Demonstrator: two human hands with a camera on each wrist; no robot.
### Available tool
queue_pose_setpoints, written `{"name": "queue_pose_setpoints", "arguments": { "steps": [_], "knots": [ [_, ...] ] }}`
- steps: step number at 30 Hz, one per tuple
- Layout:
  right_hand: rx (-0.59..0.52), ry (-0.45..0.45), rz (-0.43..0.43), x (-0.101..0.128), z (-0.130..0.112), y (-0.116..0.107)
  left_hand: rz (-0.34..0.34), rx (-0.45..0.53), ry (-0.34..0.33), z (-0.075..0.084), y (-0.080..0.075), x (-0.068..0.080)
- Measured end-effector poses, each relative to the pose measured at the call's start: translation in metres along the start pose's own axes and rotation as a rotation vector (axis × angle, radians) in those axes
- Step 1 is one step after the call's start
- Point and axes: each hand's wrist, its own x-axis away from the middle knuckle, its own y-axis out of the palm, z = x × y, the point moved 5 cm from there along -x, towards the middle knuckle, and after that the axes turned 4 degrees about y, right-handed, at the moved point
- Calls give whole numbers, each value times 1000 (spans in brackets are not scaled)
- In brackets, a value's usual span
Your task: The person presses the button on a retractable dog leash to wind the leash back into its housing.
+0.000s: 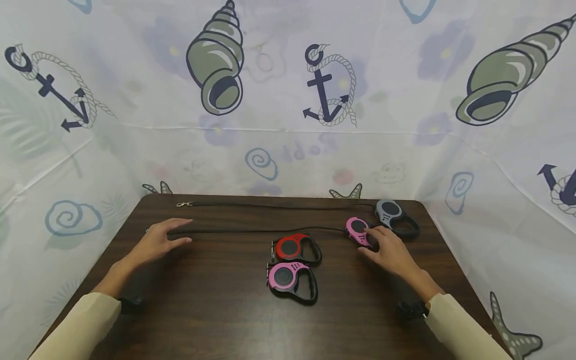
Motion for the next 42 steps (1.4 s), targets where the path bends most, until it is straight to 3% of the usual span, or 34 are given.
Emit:
{"name": "queue_pose_setpoints", "arguments": {
  "steps": [5, 12, 25, 42],
  "knots": [
    [31, 68, -71, -1, 12, 4, 17, -23, -15, -13, -12, 10],
    [55, 101, -104, 1, 20, 8, 27, -63, -19, -35, -22, 15],
    [99, 65, -97, -2, 22, 17, -60, -101, -127, -68, -18, 17],
    [105, 47, -108, -10, 23, 20, -26, -115, -174, -77, -21, 14]
  ]
}}
